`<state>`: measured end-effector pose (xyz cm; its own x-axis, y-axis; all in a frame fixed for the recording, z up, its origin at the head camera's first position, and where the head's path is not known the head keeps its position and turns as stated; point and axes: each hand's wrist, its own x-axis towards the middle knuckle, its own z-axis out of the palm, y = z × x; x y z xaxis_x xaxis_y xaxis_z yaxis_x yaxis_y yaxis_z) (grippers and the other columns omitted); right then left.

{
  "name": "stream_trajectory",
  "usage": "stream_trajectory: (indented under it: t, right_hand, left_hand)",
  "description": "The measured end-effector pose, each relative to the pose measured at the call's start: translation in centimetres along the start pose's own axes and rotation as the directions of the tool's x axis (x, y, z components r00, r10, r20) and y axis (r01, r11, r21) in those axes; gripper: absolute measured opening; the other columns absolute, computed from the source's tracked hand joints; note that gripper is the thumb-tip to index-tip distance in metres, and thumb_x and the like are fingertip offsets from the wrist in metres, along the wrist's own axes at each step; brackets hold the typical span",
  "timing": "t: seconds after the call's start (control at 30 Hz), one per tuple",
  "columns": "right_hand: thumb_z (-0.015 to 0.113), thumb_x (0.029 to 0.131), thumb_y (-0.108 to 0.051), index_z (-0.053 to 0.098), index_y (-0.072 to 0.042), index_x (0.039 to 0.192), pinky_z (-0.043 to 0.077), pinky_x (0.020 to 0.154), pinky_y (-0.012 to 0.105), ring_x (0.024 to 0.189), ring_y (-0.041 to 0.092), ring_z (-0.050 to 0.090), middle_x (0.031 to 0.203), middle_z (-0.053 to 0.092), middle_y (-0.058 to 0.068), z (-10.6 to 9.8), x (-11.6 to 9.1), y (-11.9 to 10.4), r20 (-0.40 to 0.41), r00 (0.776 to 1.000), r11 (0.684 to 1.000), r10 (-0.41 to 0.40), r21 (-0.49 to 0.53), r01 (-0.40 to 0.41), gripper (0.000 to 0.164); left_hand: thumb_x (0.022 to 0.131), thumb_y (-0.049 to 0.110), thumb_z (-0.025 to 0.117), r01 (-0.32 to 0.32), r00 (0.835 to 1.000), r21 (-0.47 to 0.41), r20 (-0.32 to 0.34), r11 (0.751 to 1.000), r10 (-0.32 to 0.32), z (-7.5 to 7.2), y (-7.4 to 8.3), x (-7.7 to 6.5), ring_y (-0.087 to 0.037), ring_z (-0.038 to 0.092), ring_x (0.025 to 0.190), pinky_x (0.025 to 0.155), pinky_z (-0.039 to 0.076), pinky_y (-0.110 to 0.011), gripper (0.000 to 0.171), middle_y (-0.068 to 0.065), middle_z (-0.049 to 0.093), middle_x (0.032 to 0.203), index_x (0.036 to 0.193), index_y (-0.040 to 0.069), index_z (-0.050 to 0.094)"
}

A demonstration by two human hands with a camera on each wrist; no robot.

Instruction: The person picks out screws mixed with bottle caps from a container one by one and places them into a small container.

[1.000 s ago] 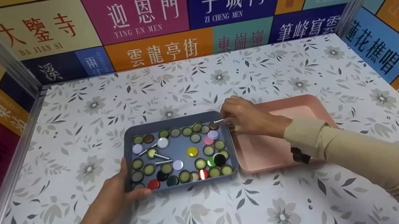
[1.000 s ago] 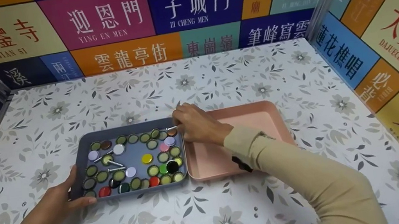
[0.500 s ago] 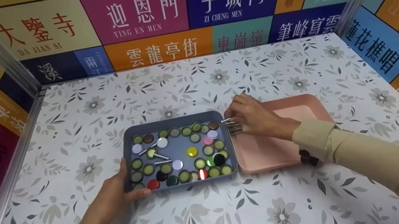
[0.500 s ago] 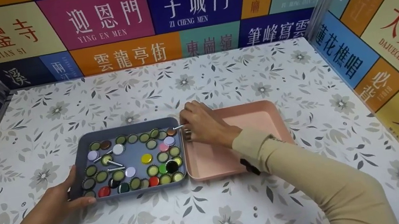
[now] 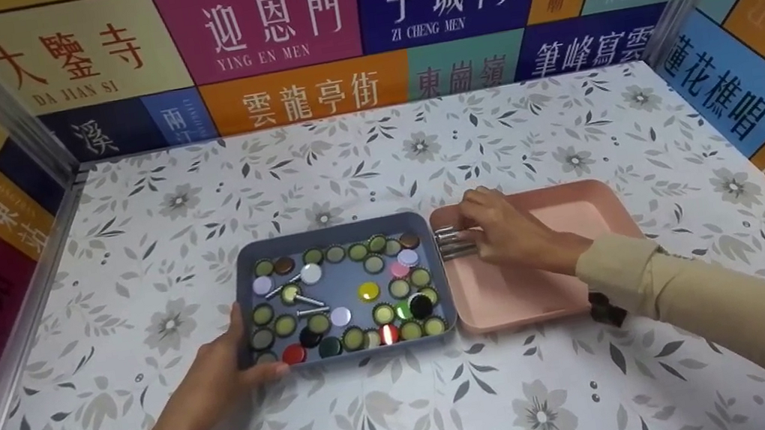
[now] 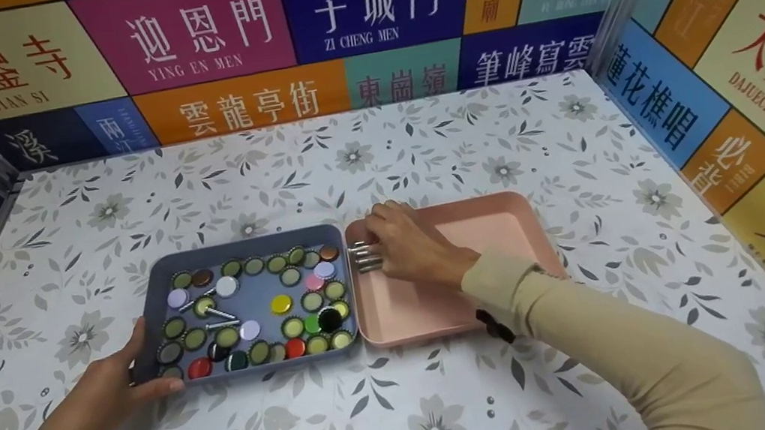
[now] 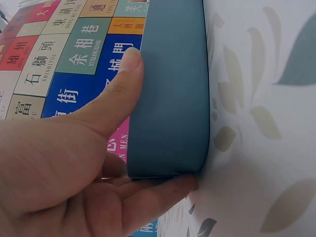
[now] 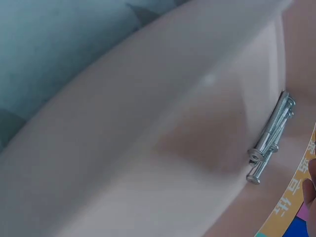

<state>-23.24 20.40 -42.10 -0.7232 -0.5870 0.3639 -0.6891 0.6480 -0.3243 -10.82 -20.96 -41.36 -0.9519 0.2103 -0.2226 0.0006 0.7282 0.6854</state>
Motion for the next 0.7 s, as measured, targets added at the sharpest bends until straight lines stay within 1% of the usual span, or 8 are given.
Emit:
stream_trajectory:
  t: [0.07,0.17,0.2,0.3,0.4,0.43,0.53,0.7]
  right_hand:
    - [0.072,0.082,0.004,0.062,-0.003,0.086,0.05,0.08,0.041,0.085,0.027,0.055,0.085,0.061,0.011,0.1,-0.2,0.1,0.0,1.0,1.0,0.003,0.004,-0.003,0.013]
    - [0.073,0.082,0.004,0.062,-0.003,0.084,0.051,0.082,0.042,0.085,0.027,0.055,0.085,0.061,0.011,0.1,-0.6,0.2,0.004,1.0,1.0,0.018,0.018,-0.018,0.013]
    - [0.073,0.082,0.004,0.061,-0.003,0.084,0.052,0.085,0.043,0.085,0.027,0.056,0.084,0.061,0.011,0.1,-0.7,0.3,0.006,1.0,0.999,0.023,0.023,-0.023,0.014]
    - [0.074,0.081,0.004,0.062,-0.003,0.084,0.051,0.101,0.048,0.085,0.027,0.058,0.084,0.062,0.011,0.2,-0.9,0.5,0.021,0.999,0.998,0.04,0.04,-0.041,0.014]
    - [0.074,0.081,0.004,0.063,-0.004,0.084,0.047,0.108,0.052,0.084,0.027,0.06,0.082,0.064,0.01,0.2,-1.2,0.6,0.039,0.998,0.998,0.046,0.047,-0.048,0.014]
    - [0.074,0.081,0.003,0.063,-0.004,0.084,0.047,0.107,0.051,0.084,0.026,0.06,0.082,0.064,0.01,0.2,-1.2,0.6,0.044,0.998,0.998,0.047,0.045,-0.049,0.013]
    - [0.074,0.082,0.002,0.064,-0.004,0.085,0.052,0.094,0.046,0.084,0.026,0.059,0.082,0.064,0.009,0.3,-1.4,0.5,0.06,0.997,0.998,0.056,0.034,-0.059,0.012]
    - [0.075,0.083,-0.002,0.067,-0.005,0.087,0.053,0.086,0.042,0.085,0.023,0.058,0.083,0.065,0.008,0.6,-1.6,0.3,0.103,0.99,0.994,0.1,0.031,-0.104,0.01]
  left_hand:
    - [0.081,0.035,0.082,-0.01,1.0,0.015,-0.007,1.0,0.01,0.0,0.0,0.0,-0.045,0.054,0.13,0.116,0.037,-0.057,0.118,-0.034,0.054,0.139,0.156,-0.009,0.002]
    - [0.081,0.033,0.082,-0.015,1.0,0.03,-0.011,0.999,0.015,0.1,0.0,0.0,-0.045,0.057,0.126,0.114,0.039,-0.057,0.118,-0.035,0.055,0.137,0.156,-0.01,0.002]
    - [0.081,0.034,0.082,-0.012,1.0,0.03,-0.01,0.999,0.012,0.1,0.1,0.0,-0.045,0.057,0.127,0.114,0.039,-0.057,0.118,-0.035,0.055,0.137,0.156,-0.01,0.002]
    - [0.081,0.034,0.082,-0.006,1.0,0.027,-0.006,1.0,0.006,0.1,0.1,0.0,-0.045,0.056,0.127,0.115,0.039,-0.057,0.119,-0.035,0.055,0.138,0.156,-0.009,0.002]
    - [0.08,0.035,0.082,-0.003,1.0,0.03,-0.002,1.0,0.003,0.1,0.1,0.1,-0.046,0.055,0.128,0.115,0.038,-0.057,0.119,-0.035,0.054,0.139,0.156,-0.009,0.002]
    - [0.08,0.035,0.082,-0.001,1.0,0.031,0.0,1.0,0.001,0.1,0.1,0.0,-0.046,0.054,0.129,0.116,0.037,-0.057,0.119,-0.035,0.053,0.14,0.156,-0.009,0.002]
    - [0.081,0.036,0.082,-0.002,1.0,0.031,0.004,1.0,0.001,0.0,0.1,0.0,-0.047,0.052,0.131,0.117,0.035,-0.058,0.119,-0.036,0.051,0.141,0.156,-0.01,0.001]
    - [0.081,0.033,0.082,-0.013,1.0,0.013,-0.005,1.0,0.013,0.0,0.0,0.0,-0.045,0.056,0.128,0.116,0.037,-0.057,0.118,-0.034,0.055,0.138,0.156,-0.01,0.001]
